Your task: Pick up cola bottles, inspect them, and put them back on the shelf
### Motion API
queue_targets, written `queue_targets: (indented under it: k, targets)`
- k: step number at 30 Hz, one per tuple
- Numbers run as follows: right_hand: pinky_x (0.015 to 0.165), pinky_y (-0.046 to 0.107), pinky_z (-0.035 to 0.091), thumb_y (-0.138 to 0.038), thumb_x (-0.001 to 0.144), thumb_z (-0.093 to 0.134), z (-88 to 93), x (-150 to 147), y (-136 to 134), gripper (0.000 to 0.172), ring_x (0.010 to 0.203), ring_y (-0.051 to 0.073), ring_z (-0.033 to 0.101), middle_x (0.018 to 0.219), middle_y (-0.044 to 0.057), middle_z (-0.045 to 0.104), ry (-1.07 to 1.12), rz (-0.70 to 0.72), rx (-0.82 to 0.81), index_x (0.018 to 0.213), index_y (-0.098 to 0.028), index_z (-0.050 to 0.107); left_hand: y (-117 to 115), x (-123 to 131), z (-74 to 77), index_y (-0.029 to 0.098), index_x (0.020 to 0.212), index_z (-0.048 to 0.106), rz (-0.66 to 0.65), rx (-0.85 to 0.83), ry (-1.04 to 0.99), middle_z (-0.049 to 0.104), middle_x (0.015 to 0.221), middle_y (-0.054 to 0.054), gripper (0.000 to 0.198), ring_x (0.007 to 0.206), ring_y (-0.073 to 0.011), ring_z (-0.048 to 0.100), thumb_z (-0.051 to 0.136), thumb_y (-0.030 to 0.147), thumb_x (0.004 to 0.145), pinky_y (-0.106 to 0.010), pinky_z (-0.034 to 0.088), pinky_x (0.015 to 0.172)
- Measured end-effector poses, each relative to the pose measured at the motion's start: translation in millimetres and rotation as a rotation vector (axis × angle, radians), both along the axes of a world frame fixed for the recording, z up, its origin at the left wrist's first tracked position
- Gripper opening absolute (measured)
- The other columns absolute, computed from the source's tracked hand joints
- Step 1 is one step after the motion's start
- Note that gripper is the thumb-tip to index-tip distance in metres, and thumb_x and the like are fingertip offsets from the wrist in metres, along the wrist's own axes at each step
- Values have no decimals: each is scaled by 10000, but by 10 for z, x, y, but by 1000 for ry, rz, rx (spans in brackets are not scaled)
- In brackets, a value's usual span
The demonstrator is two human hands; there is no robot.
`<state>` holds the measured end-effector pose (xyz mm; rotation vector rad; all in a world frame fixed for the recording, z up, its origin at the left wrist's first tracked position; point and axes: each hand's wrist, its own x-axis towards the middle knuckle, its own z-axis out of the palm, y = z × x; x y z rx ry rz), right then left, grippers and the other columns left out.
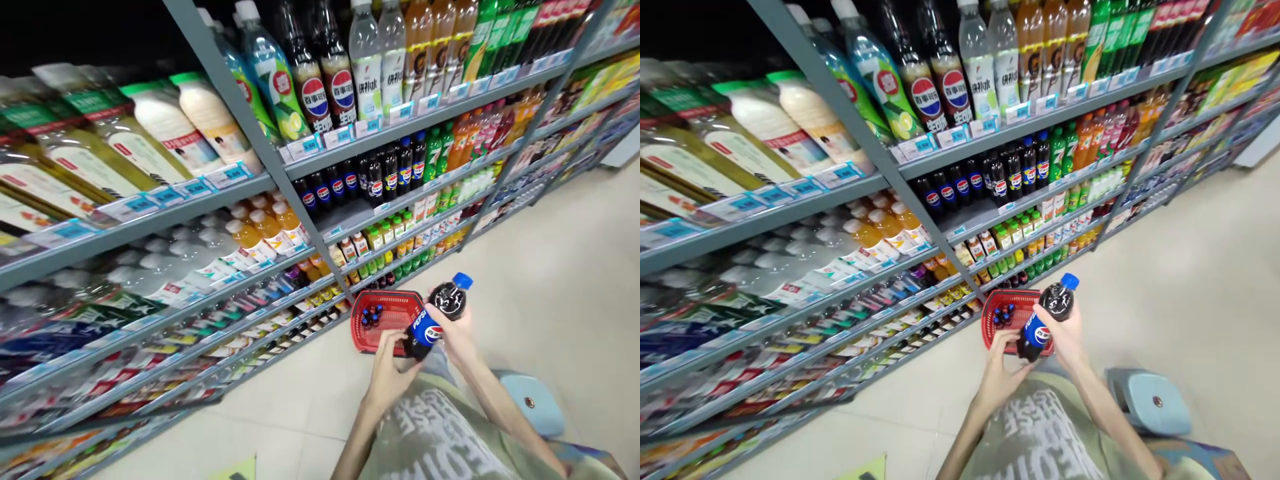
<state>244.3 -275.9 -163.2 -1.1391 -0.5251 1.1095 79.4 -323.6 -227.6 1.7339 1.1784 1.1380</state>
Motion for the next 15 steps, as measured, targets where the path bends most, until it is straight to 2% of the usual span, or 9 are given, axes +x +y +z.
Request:
queue_targets:
  k: [3,5,7,10,13,15]
  targets:
    - [1060,470,475,-408,574,943,-148,-114,5,710,1069,266,643,1162,81,691,-422,-13,-6,1171,-197,621,-12,-69,80,222,1327,574,-42,-98,-100,572,1378,-122,516,1329,-266,558,767,212,849,-472,465,1154]
    - [1076,486,468,-430,586,921,-247,-201,-13,706,1100,291,631,1168,101,682,-544,19,2,1175,-182,621,-1,-101,119,236,1424,520,-32,-116,-191,520,1465,-134,564,1387,-271,520,731,257,901,-473,456,1173]
    - [1055,490,493,-431,629,892,-332,-285,-41,691,1115,305,641,1186,110,682,-529,94,11,1211,-189,606,43,-109,155,258,1494,473,-18,-141,-224,474,1536,-137,648,1432,-284,489,732,259,901,-472,462,1175]
    - [1039,493,524,-371,702,852,-444,-359,-75,696,1145,315,663,1265,123,669,-442,256,31,1308,-215,546,183,-68,230,269,1513,487,30,-173,-130,467,1574,-128,775,1463,-315,461,780,162,804,-504,433,1200]
    - [1084,495,518,-264,707,834,-531,-330,-81,725,1226,327,650,1359,131,636,-401,356,59,1361,-240,519,350,20,339,237,1452,569,68,-205,-28,546,1511,-132,810,1430,-343,496,805,81,694,-537,402,1219]
    - [1132,494,491,-206,688,827,-555,-268,-79,730,1288,332,621,1394,126,626,-436,349,65,1358,-250,542,430,85,414,219,1382,626,62,-222,-19,619,1414,-130,754,1347,-341,572,811,65,667,-526,449,1181]
